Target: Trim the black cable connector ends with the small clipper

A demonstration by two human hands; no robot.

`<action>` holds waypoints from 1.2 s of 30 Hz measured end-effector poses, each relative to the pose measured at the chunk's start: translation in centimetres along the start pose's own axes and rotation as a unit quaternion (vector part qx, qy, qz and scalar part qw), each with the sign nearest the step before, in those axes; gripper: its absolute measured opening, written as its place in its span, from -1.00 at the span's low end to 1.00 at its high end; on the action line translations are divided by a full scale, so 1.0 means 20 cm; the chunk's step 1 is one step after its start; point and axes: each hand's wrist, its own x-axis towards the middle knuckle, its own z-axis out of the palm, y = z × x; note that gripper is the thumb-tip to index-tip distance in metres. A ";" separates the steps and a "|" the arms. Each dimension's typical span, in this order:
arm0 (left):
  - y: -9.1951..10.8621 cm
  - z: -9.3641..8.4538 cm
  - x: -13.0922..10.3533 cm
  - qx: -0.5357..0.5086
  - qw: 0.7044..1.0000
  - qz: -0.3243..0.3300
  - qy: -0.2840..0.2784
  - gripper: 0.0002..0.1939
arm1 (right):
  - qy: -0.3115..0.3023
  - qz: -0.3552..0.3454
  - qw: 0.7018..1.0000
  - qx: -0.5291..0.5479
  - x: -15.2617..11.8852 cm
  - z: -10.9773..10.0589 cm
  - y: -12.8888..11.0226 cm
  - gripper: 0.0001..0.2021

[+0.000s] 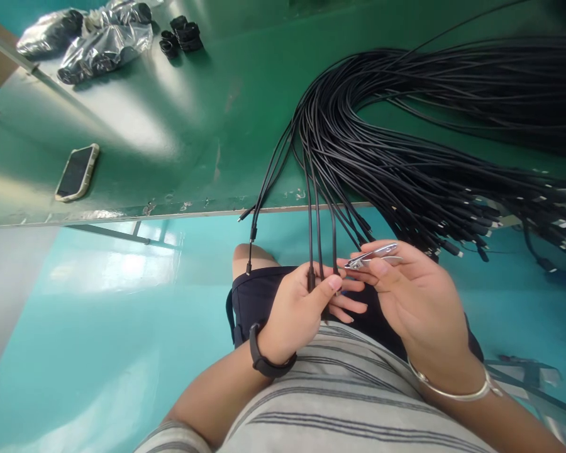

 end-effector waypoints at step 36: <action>0.01 -0.05 0.01 -0.217 0.963 -0.087 -0.133 -0.76 | -0.058 -0.059 0.996 0.040 -0.01 0.01 0.02 -0.82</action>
